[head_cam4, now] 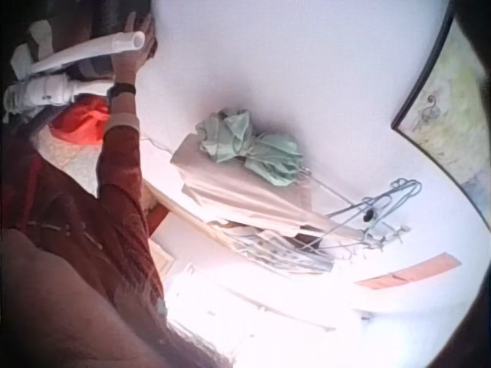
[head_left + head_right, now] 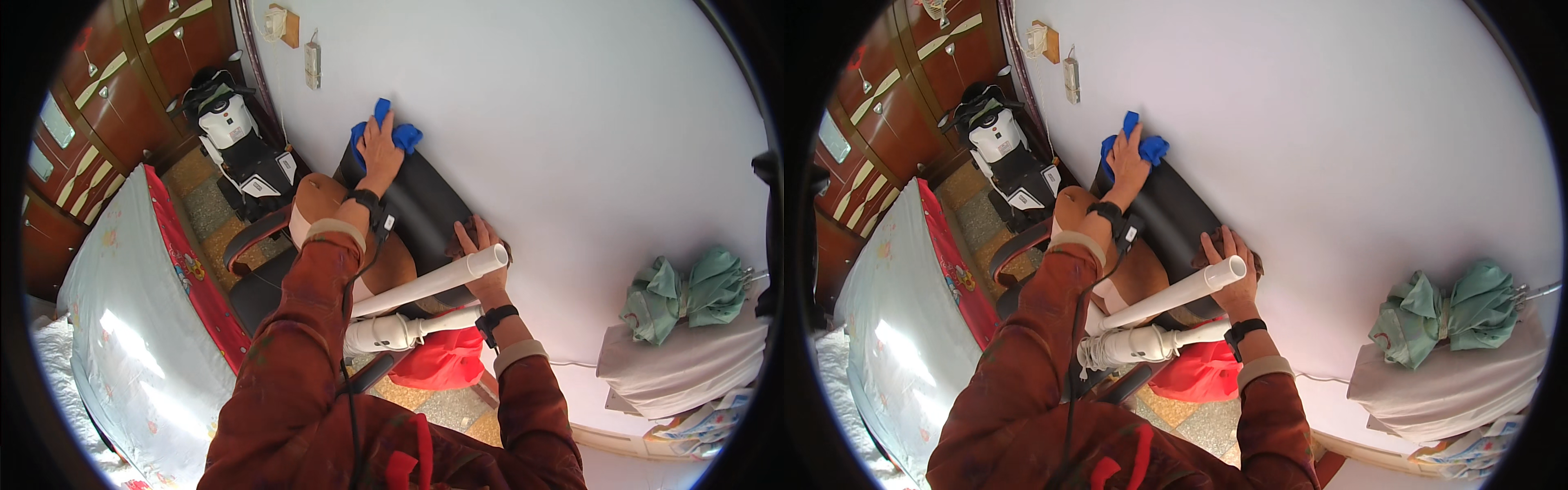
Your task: The person wipes the seat and backrest of a black office chair using a blue cloth. They move items on the chair, including a white PVC pipe and a cushion, to reach different areas. The person also wipes a white PVC pipe and a red plastic bag on the chair.
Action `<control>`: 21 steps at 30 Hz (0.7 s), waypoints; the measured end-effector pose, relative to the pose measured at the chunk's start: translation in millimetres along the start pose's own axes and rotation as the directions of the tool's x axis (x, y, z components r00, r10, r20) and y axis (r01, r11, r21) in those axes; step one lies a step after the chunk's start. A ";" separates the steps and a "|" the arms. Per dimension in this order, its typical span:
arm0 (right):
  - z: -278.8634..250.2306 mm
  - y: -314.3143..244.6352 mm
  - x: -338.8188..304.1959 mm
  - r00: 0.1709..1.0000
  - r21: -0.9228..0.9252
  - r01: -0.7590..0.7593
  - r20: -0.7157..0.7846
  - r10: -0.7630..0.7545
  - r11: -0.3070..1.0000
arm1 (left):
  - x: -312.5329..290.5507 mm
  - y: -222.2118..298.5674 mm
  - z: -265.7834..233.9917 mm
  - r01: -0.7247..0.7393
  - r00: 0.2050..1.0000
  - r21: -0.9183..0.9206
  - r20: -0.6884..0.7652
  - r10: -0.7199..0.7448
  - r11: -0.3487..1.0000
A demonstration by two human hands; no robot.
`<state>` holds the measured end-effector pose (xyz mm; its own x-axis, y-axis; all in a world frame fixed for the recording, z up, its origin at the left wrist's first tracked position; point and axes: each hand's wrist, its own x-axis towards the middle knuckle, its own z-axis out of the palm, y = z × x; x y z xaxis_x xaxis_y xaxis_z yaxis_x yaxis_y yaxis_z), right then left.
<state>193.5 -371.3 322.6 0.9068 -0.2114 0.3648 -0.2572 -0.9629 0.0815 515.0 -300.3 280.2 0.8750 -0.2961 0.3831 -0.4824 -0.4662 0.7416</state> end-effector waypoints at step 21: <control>0.6 -1.0 -0.5 0.998 -0.001 -0.032 0.054 0.032 0.999 | -131.9 28.8 -14.3 -0.257 0.960 -0.267 0.042 0.278 0.929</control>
<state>193.5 -370.3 321.8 0.9148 -0.2506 0.3167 -0.2862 -0.9556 0.0705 386.2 -262.8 258.9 0.7039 -0.4491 0.5502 -0.6619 -0.1339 0.7375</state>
